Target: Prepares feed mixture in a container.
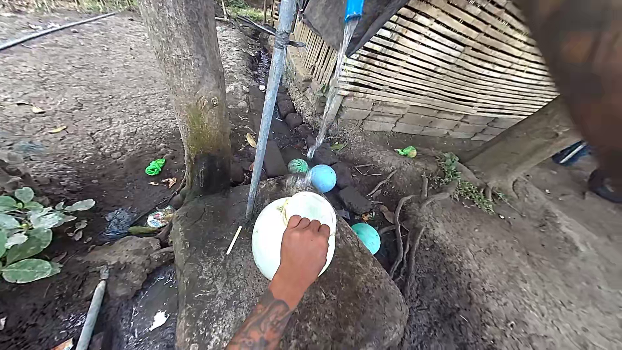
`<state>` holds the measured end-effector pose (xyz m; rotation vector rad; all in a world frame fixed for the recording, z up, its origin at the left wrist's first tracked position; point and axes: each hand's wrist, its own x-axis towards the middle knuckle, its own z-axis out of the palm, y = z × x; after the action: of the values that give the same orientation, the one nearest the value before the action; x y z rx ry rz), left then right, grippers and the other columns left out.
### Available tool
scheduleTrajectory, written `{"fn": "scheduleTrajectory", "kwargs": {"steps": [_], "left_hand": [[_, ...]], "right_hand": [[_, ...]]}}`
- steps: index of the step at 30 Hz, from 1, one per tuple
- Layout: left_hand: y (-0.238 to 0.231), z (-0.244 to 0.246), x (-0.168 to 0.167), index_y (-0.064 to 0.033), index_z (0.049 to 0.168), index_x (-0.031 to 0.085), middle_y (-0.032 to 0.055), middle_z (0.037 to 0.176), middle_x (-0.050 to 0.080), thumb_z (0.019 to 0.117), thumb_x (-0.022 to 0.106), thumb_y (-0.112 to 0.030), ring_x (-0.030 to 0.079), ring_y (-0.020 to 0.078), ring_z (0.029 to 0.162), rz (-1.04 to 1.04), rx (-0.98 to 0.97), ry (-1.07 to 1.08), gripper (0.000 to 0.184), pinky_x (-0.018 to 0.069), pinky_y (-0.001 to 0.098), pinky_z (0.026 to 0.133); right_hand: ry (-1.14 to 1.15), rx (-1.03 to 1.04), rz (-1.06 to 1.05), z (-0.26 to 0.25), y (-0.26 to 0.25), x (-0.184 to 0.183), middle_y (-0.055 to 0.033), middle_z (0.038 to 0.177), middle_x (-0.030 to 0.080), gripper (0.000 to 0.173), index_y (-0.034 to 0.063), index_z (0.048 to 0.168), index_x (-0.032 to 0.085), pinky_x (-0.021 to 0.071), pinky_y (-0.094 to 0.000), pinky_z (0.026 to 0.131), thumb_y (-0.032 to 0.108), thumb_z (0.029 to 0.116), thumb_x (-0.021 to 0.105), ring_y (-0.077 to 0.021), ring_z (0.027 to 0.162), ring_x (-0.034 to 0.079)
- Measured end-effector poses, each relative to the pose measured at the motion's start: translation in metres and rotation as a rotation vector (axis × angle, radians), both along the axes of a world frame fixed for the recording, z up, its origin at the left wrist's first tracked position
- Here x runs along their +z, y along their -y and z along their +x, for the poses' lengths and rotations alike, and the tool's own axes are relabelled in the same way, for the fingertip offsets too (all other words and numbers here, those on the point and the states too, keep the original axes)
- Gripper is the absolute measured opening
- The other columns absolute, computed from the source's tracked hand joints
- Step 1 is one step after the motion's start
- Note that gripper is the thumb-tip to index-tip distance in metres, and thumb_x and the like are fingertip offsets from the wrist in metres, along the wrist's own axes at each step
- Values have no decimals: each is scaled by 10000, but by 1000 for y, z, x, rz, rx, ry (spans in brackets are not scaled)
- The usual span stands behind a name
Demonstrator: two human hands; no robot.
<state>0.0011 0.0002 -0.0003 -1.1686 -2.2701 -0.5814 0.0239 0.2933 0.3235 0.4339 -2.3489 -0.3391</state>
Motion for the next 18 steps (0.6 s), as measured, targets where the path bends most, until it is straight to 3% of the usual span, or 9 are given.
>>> {"fn": "scheduleTrajectory", "kwargs": {"steps": [1,2,4,5,9,11,13,16,18], "left_hand": [[0,0,0,-134,780,727,16,719,694,774,803,-292,674,202,697,2,-1,3,175,509,398,811],[1,-1,1,-132,783,728,20,720,692,767,808,-290,673,206,698,9,0,6,177,508,400,811],[3,-3,2,-124,795,728,34,729,690,754,823,-280,675,221,708,14,0,20,188,512,417,821],[4,-3,2,-118,799,727,42,736,690,743,835,-276,677,232,717,18,0,28,199,513,430,827],[11,-3,9,-74,877,740,108,839,718,736,864,-239,705,310,819,13,-25,106,250,530,515,868],[15,-3,8,-52,944,744,146,889,717,788,845,-209,701,351,870,-20,-71,174,243,522,567,888],[19,-5,0,-71,955,737,134,889,697,834,821,-236,684,346,882,-63,-116,178,221,510,578,913],[23,-7,-5,-59,904,710,139,838,662,820,836,-268,660,363,854,-70,-189,140,258,485,602,898],[24,-7,-3,-46,861,690,147,808,656,796,853,-293,660,369,822,-78,-221,120,303,486,611,878]], "right_hand": [[-102,-131,-126,-28,44,-15,-63,1089,683,256,79,1189,652,538,-324,804,212,1015,518,-129,979,666],[-71,-409,-506,-54,117,-24,-57,980,673,154,96,1057,682,505,-434,827,175,941,617,-184,915,647],[344,-491,-659,-57,153,-61,-190,1113,668,445,21,1308,592,517,-603,906,345,1004,631,-351,1023,663],[551,-506,-683,-49,146,-96,-222,1101,677,542,7,1337,584,526,-639,881,417,990,662,-390,1004,672],[1211,-636,-748,-28,135,-207,-167,992,685,551,48,1347,593,552,-461,753,488,1016,613,-262,786,657],[1260,-582,-893,-27,135,-233,-98,833,653,425,70,1297,613,490,-331,599,420,1071,531,-159,615,570],[1215,-557,-937,-28,135,-248,-88,748,640,318,48,1136,652,487,-367,555,335,1041,556,-174,569,573],[1165,-564,-784,-23,142,-244,-163,882,657,242,4,1004,655,532,-524,647,240,954,631,-294,740,655],[1139,-558,-742,-12,146,-238,-197,976,656,219,-13,1009,637,526,-571,705,199,955,619,-337,860,668]]}}
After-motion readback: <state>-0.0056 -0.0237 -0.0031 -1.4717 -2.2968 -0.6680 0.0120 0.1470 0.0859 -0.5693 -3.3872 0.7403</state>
